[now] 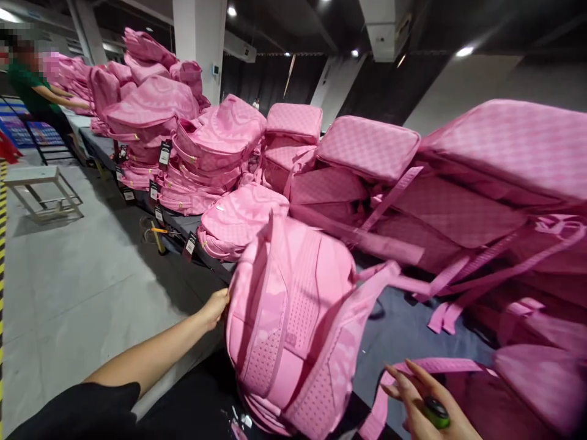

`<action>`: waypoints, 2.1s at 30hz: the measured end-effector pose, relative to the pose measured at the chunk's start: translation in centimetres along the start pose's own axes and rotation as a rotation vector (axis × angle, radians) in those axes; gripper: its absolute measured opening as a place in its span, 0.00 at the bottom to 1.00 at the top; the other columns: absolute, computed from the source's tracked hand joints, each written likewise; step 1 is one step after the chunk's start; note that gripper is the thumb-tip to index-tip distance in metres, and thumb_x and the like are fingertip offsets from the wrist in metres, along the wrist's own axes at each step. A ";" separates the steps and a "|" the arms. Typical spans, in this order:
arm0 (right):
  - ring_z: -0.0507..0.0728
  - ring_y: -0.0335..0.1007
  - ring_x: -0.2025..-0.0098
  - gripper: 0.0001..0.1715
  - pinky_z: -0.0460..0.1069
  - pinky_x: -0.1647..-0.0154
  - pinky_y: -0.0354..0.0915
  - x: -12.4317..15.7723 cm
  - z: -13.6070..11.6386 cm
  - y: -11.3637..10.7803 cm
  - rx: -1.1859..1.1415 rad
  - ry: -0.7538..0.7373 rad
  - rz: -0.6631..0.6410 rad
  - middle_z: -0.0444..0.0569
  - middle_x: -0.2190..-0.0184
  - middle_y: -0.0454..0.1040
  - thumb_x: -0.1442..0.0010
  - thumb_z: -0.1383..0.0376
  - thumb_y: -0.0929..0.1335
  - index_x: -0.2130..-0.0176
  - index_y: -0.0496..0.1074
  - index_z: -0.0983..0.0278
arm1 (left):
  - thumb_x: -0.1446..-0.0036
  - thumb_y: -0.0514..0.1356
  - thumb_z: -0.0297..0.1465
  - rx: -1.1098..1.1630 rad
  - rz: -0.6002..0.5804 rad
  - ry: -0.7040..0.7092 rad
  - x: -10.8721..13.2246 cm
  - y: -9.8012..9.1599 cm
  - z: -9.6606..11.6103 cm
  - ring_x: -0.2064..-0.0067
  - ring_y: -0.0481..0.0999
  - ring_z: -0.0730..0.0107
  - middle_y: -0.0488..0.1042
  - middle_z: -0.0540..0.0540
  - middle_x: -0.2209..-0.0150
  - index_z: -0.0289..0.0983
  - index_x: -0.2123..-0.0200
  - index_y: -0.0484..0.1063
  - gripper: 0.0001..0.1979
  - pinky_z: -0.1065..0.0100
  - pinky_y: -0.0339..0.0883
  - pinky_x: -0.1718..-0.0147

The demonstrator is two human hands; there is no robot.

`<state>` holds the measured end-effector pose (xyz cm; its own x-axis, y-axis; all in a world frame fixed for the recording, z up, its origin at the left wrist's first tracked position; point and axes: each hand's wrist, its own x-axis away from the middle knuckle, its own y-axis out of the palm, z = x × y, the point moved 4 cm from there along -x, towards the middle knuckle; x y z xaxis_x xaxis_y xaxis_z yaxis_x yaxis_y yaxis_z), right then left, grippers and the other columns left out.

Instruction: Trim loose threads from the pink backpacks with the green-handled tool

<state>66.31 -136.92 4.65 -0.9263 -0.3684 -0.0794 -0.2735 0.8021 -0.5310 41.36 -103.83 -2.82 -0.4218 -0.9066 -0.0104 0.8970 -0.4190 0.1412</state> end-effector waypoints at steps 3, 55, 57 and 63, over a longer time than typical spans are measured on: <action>0.65 0.81 0.58 0.46 0.50 0.66 0.75 1.4 -1.0 0.5 0.040 -0.115 0.007 0.56 0.57 0.82 0.48 0.35 0.68 0.45 0.72 0.65 | 0.43 0.59 0.43 -0.163 0.056 0.147 0.0 0.1 -0.3 0.44 0.75 0.50 0.80 0.39 0.55 0.40 0.54 0.76 0.18 0.42 0.66 0.42; 0.61 0.73 0.62 0.25 0.54 0.59 0.62 2.9 9.0 11.6 0.554 -0.491 0.480 0.60 0.56 0.79 0.28 0.54 0.62 0.43 0.66 0.71 | 0.37 0.60 0.46 -1.314 -1.115 1.539 -8.9 31.0 7.3 0.44 0.64 0.54 0.73 0.42 0.57 0.38 0.66 0.80 0.18 0.44 0.43 0.33; 0.61 0.74 0.62 0.25 0.54 0.58 0.62 3.0 9.1 11.6 0.538 -0.499 0.482 0.61 0.55 0.79 0.28 0.55 0.63 0.43 0.66 0.71 | 0.38 0.61 0.44 -1.331 -1.035 1.541 -10.4 31.3 9.1 0.41 0.62 0.52 0.72 0.41 0.54 0.37 0.66 0.80 0.16 0.42 0.39 0.32; 0.62 0.74 0.58 0.24 0.54 0.57 0.63 2.9 9.1 11.8 0.580 -0.470 0.464 0.61 0.54 0.78 0.28 0.55 0.62 0.42 0.65 0.70 | 0.37 0.55 0.52 -1.342 -1.180 1.595 -5.6 29.5 7.0 0.44 0.66 0.51 0.73 0.38 0.52 0.35 0.61 0.77 0.25 0.47 0.49 0.36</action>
<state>62.78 -132.81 -9.49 -0.6739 -0.3223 -0.6648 0.3972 0.6006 -0.6939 69.28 -110.77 8.29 -0.8036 0.5847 -0.1108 0.2890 0.2208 -0.9315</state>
